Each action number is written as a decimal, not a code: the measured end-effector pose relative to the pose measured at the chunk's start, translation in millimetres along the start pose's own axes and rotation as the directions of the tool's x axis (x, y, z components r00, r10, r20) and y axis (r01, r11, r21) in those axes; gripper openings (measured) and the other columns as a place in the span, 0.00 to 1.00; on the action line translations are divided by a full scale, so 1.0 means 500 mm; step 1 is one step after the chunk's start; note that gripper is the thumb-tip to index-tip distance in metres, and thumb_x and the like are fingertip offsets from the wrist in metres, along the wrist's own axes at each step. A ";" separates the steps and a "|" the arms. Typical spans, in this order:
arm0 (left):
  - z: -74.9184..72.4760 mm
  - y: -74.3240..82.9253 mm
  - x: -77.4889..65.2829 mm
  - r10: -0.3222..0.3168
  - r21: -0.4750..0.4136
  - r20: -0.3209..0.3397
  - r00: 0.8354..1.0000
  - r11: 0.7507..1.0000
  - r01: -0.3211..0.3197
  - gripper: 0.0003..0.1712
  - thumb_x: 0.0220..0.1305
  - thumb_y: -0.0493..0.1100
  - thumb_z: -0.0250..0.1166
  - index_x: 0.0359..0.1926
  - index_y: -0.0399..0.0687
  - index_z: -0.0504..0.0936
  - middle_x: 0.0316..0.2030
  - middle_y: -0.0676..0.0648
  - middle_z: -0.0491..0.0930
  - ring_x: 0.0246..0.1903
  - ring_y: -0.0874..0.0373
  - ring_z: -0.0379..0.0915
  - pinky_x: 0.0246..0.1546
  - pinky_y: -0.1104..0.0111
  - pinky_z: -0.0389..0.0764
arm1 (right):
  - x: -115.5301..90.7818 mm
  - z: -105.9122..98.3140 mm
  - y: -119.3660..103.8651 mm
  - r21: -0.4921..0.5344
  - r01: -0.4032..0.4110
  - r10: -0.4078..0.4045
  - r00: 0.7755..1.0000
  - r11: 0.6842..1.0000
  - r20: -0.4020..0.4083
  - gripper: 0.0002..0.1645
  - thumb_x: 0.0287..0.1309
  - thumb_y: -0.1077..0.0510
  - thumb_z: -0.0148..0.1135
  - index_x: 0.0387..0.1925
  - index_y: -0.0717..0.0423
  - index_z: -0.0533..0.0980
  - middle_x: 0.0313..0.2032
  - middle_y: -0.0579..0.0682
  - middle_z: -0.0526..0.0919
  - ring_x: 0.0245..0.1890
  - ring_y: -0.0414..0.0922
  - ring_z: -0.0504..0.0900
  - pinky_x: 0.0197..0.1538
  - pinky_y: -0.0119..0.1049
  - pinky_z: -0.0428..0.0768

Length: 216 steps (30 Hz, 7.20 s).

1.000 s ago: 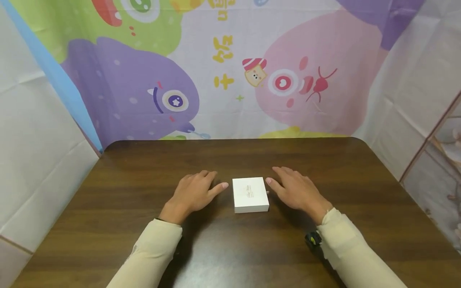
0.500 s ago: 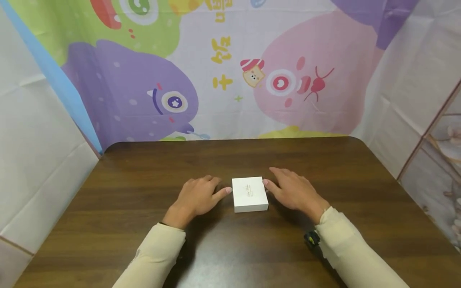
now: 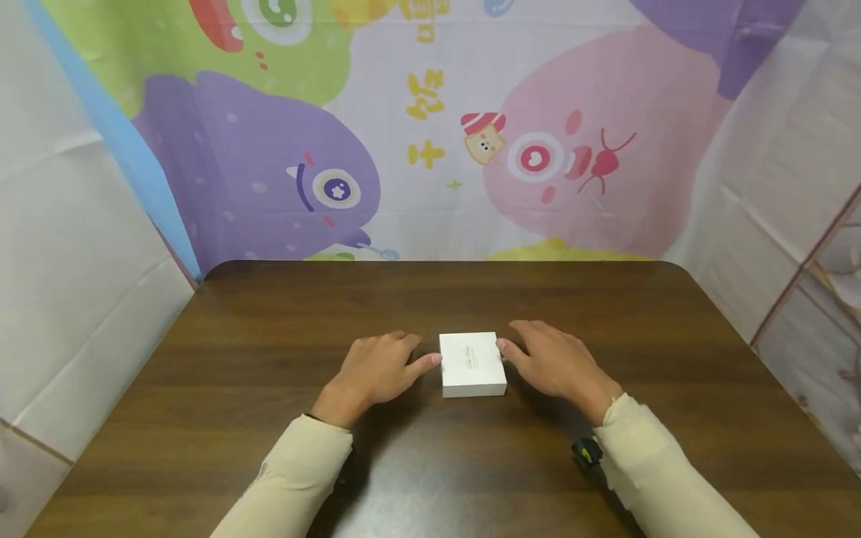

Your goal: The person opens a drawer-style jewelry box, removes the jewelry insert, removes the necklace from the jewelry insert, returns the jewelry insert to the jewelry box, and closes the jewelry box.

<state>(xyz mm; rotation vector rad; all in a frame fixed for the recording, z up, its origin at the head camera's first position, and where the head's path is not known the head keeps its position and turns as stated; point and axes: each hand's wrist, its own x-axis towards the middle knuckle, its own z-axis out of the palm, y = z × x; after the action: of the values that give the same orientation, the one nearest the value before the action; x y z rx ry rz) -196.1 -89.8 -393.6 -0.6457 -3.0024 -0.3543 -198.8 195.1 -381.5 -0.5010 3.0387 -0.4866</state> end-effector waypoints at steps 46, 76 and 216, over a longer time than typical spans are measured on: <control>0.014 0.053 0.012 0.040 -0.042 -0.047 0.998 0.998 -0.042 0.22 0.69 0.61 0.62 0.23 0.55 0.74 0.16 0.57 0.69 0.18 0.60 0.66 0.20 0.63 0.67 | -0.017 0.029 0.007 0.025 -0.005 0.006 0.999 1.000 -0.040 0.33 0.74 0.36 0.47 0.64 0.55 0.74 0.57 0.56 0.80 0.57 0.54 0.79 0.54 0.58 0.75; 0.031 0.090 0.032 -0.100 0.036 -0.018 0.995 0.994 0.101 0.33 0.66 0.71 0.58 0.18 0.51 0.76 0.17 0.50 0.73 0.17 0.53 0.70 0.19 0.59 0.68 | -0.007 0.045 0.012 -0.003 0.044 -0.044 0.995 0.999 -0.090 0.19 0.76 0.48 0.47 0.51 0.51 0.81 0.48 0.49 0.84 0.50 0.51 0.82 0.52 0.56 0.77; 0.031 0.081 0.062 -0.233 -0.226 0.202 0.951 0.934 0.277 0.29 0.54 0.75 0.67 0.26 0.55 0.80 0.22 0.54 0.77 0.25 0.56 0.71 0.35 0.56 0.69 | -0.009 0.042 0.010 -0.169 0.124 -0.133 0.990 0.978 -0.047 0.06 0.64 0.60 0.63 0.32 0.47 0.83 0.27 0.42 0.79 0.30 0.43 0.78 0.35 0.45 0.77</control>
<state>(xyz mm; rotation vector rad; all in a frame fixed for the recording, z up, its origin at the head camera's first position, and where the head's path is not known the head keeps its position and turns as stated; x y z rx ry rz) -207.9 -38.1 -396.9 -0.3059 -3.2453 -0.7410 -194.6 194.3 -403.3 -0.7065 3.1325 -0.2559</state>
